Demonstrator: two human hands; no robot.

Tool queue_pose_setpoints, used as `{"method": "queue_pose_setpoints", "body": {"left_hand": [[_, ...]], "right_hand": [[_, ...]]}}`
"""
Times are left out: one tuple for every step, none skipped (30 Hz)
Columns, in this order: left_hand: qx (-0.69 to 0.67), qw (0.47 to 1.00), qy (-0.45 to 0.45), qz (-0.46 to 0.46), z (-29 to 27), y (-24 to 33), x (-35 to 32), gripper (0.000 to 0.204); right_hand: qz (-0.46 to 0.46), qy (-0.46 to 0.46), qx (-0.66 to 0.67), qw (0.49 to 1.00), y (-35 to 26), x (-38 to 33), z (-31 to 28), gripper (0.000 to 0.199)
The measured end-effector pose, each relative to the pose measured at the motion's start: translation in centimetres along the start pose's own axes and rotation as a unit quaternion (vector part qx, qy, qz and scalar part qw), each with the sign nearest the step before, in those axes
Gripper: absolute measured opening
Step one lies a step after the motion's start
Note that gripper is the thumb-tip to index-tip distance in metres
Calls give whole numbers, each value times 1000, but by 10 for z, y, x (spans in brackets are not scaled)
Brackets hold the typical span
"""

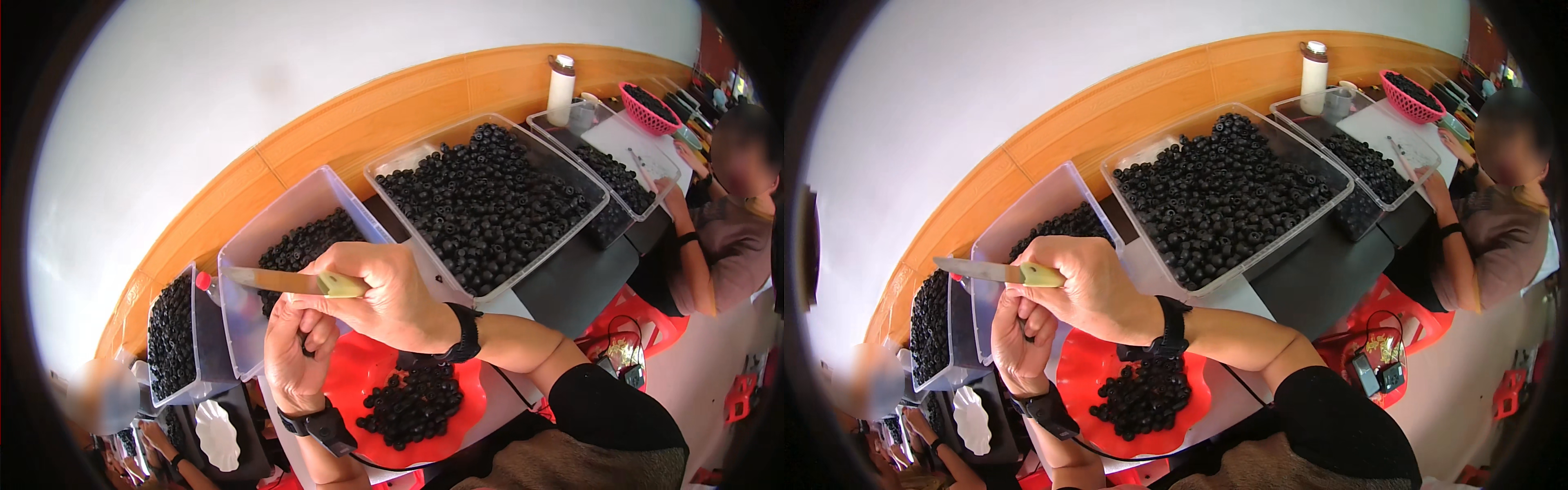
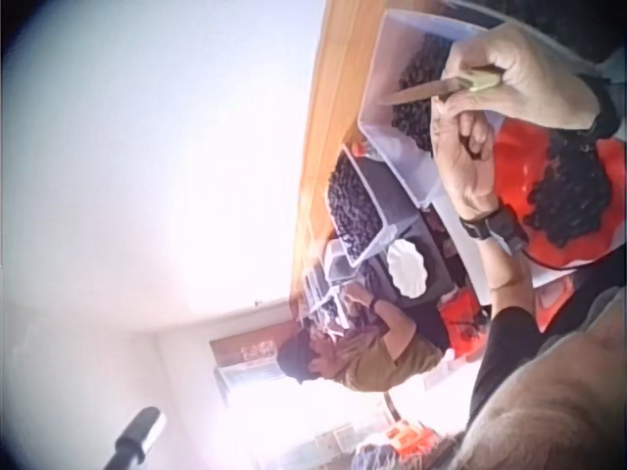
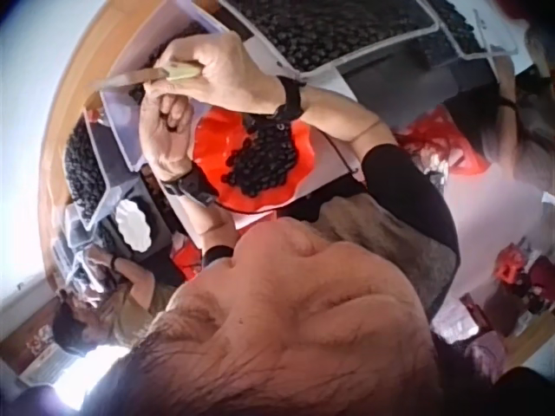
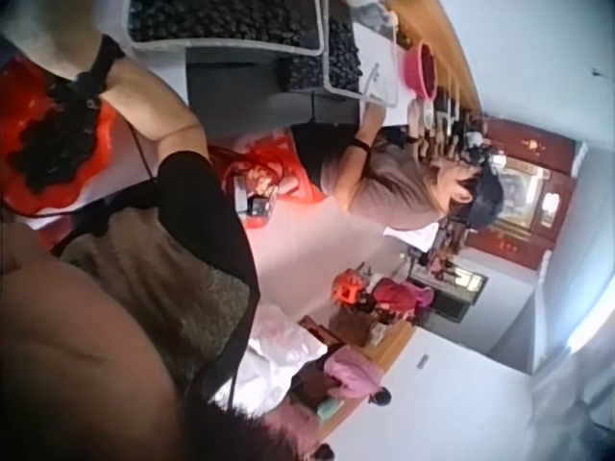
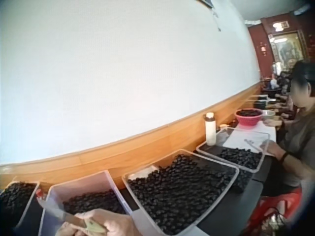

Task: The person is sorting and cutting dark fruit, likely olives or grapes, using a small knife.

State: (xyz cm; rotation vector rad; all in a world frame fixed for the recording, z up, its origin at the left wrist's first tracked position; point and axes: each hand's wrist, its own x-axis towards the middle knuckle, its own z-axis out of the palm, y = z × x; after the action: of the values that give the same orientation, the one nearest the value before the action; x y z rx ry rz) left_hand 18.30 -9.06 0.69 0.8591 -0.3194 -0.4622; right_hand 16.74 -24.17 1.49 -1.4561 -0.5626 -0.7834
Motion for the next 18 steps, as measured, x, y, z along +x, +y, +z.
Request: {"method": "queue_pose_setpoints", "body": {"left_hand": [[-5,1000,9,-4,0,0,0,12],[-11,1000,19,-8,-1,-1,-1,13],[-22,999,29,-10,-1,-2,-1,14],[-22,999,28,-11,-3,-3,-1,14],[-44,998,41,-8,-6,-4,-1,14],[-67,996,55,-6,-8,-5,-1,15],[-83,990,110,-7,-2,-3,-3,16],[-83,990,112,-7,-1,-3,-3,16],[-56,993,104,6,-1,-2,-1,16],[-28,994,100,25,-3,2,-2,17],[-14,996,71,45,-7,5,-1,20],[-38,994,55,85,-11,5,3,24],[-18,993,61,95,-12,10,4,24],[2,992,69,105,-13,15,4,25],[27,987,103,117,-13,14,8,27],[12,987,113,114,-22,12,11,29],[11,987,121,105,-22,13,13,30],[11,987,129,96,-21,12,14,31]], "right_hand": [[3,-6,9,1000,1,0,0,11],[6,-13,17,1000,2,-1,-1,11],[21,-23,31,999,1,-1,-3,13],[21,-22,30,999,0,-2,-2,13],[39,-31,62,997,0,-3,-1,13],[57,-40,95,993,1,-5,1,13],[32,-44,61,997,3,-5,3,13],[34,-44,62,997,5,-6,2,13],[29,-47,29,998,7,-5,0,14],[23,-54,2,998,7,-4,1,14],[53,-50,3,997,7,-2,0,13],[82,-35,61,994,4,-1,0,11],[78,-29,32,996,6,0,-1,10],[73,-23,3,997,9,1,-2,10],[73,-16,0,997,10,2,-3,11],[77,-18,-7,997,7,3,-4,11],[66,-5,-8,998,10,4,-3,13],[55,7,-10,998,12,4,-1,14]]}}
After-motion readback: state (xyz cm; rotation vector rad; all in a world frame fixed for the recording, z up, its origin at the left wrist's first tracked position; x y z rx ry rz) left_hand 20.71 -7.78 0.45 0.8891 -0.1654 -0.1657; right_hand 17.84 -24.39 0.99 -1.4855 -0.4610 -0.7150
